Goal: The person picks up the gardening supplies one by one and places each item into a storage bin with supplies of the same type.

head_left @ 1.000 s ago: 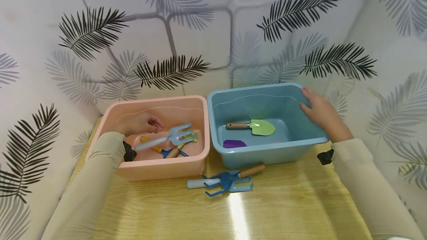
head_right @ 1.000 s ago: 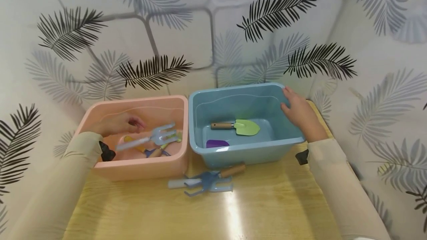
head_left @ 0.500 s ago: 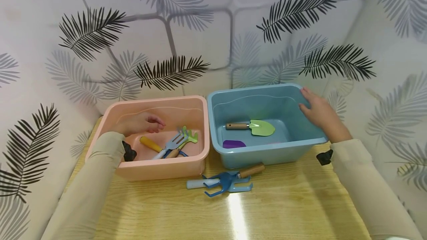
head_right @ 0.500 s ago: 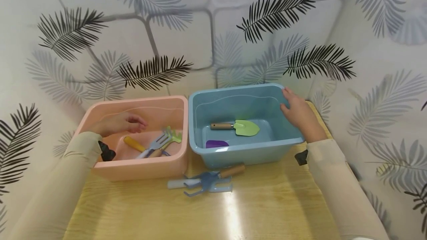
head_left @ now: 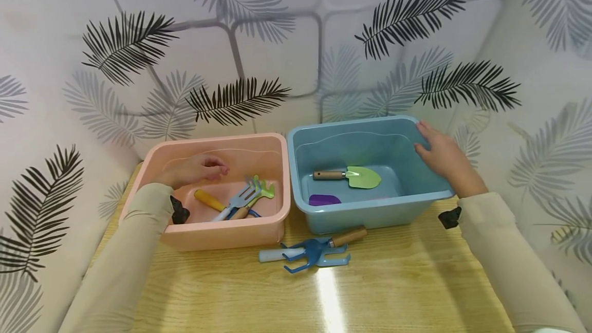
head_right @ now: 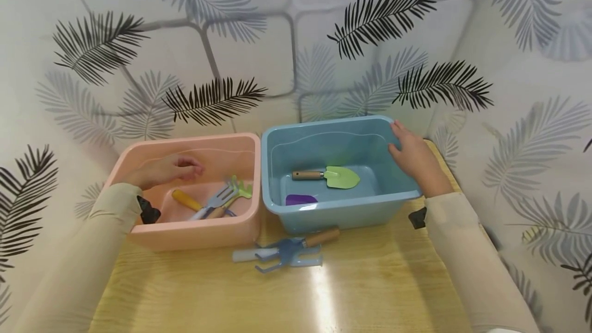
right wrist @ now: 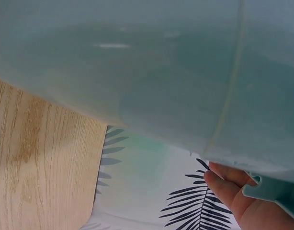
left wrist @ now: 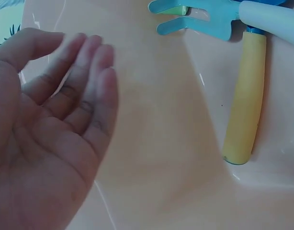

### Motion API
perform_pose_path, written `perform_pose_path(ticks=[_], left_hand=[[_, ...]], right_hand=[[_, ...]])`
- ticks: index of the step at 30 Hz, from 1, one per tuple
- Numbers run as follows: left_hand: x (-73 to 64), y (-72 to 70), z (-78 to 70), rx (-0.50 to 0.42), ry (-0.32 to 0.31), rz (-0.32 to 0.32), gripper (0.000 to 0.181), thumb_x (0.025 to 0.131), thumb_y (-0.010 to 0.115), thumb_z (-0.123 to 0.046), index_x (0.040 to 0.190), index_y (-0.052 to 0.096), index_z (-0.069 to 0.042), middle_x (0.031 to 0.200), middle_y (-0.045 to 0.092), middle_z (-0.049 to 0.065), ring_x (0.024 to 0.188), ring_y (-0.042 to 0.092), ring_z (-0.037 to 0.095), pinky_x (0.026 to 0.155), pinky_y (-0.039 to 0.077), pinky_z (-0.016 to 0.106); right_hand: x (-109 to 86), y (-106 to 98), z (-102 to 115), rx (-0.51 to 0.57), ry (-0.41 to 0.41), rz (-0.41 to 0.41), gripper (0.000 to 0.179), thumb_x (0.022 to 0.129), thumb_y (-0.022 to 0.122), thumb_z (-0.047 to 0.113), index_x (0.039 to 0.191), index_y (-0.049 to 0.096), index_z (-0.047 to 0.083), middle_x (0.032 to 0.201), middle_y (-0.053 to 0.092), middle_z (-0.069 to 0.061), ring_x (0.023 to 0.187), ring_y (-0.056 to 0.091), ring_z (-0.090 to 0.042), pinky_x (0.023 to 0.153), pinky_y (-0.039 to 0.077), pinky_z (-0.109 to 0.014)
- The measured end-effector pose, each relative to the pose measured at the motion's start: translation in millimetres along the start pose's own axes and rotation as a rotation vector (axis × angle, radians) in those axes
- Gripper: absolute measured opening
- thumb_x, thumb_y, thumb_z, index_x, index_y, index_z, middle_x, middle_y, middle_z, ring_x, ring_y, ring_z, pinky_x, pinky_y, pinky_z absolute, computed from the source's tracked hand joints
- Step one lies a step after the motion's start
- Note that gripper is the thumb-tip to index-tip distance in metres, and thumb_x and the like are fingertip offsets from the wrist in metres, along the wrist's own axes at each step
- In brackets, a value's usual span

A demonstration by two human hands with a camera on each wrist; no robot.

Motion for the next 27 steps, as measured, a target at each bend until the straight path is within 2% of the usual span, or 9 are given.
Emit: perform_pose_path(ticks=[4, 7, 11, 14, 18, 21, 27], left_hand=[[1.9, -2.1, -4.5, 0.039, 0.044, -0.06, 0.029, 0.095, 0.052, -0.011, 0.115, 0.056, 0.009, 0.112, 0.057, 0.024, 0.089, 0.056, 0.026, 0.087, 0.049, 0.037], [3.6, -3.5, -4.8, 0.059, 0.051, -0.085, 0.03, 0.096, 0.052, -0.012, 0.115, 0.056, 0.009, 0.111, 0.057, 0.025, 0.088, 0.058, 0.023, 0.088, 0.048, 0.042], [4.5, -5.7, -7.6, 0.077, 0.051, -0.132, 0.03, 0.096, 0.053, -0.021, 0.113, 0.058, 0.003, 0.107, 0.06, 0.018, 0.088, 0.058, 0.022, 0.087, 0.048, 0.041], [3.7, -6.8, -15.0, 0.098, 0.059, -0.176, 0.032, 0.095, 0.053, -0.029, 0.111, 0.06, -0.003, 0.104, 0.062, 0.012, 0.088, 0.059, 0.022, 0.086, 0.049, 0.04], [2.6, -6.9, -26.6, 0.105, 0.095, -0.216, 0.031, 0.095, 0.053, -0.031, 0.11, 0.06, -0.004, 0.101, 0.063, 0.011, 0.087, 0.059, 0.022, 0.084, 0.05, 0.038], [-0.6, -7.0, -38.8, 0.129, 0.128, -0.245, 0.028, 0.095, 0.053, -0.027, 0.108, 0.061, -0.004, 0.097, 0.063, 0.009, 0.085, 0.059, 0.021, 0.081, 0.05, 0.036], [-19.9, -0.3, -92.3, 0.174, 0.209, -0.291, 0.019, 0.095, 0.055, -0.016, 0.105, 0.063, -0.003, 0.095, 0.064, 0.007, 0.087, 0.06, 0.024, 0.077, 0.05, 0.033]], right_hand=[[0.1, -1, 1, 0.003, -0.007, -0.001, 0.061, 0.096, 0.047, 0.016, 0.146, 0.019, -0.002, 0.151, 0.015, -0.02, 0.135, 0.018, -0.041, 0.107, 0.016, -0.054], [0.0, 0, 1, 0.002, -0.012, 0.0, 0.06, 0.095, 0.048, 0.015, 0.146, 0.019, -0.002, 0.151, 0.015, -0.02, 0.134, 0.019, -0.042, 0.107, 0.017, -0.055], [0.2, 1, 1, 0.0, -0.02, -0.005, 0.06, 0.095, 0.048, 0.016, 0.145, 0.02, -0.002, 0.151, 0.016, -0.02, 0.134, 0.02, -0.042, 0.107, 0.018, -0.055], [0.5, 1, 1, 0.001, -0.023, -0.007, 0.06, 0.095, 0.047, 0.016, 0.145, 0.02, -0.003, 0.151, 0.016, -0.02, 0.134, 0.02, -0.042, 0.107, 0.018, -0.055], [1.2, 2, 0, 0.0, -0.021, -0.009, 0.06, 0.096, 0.047, 0.017, 0.145, 0.02, -0.002, 0.151, 0.016, -0.019, 0.134, 0.02, -0.043, 0.106, 0.018, -0.055], [1.5, 2, 0, -0.005, -0.023, -0.009, 0.06, 0.095, 0.048, 0.016, 0.145, 0.021, -0.002, 0.151, 0.016, -0.02, 0.133, 0.02, -0.043, 0.106, 0.018, -0.055], [1.4, 0, -1, -0.006, -0.017, 0.007, 0.061, 0.095, 0.048, 0.015, 0.146, 0.019, -0.002, 0.151, 0.014, -0.02, 0.133, 0.019, -0.043, 0.106, 0.018, -0.056]])
Point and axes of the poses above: each hand's wrist, its own x-axis towards the middle knuckle, its own y-axis out of the palm, z = x × y, the point moved 4 cm from there along x, towards the middle knuckle
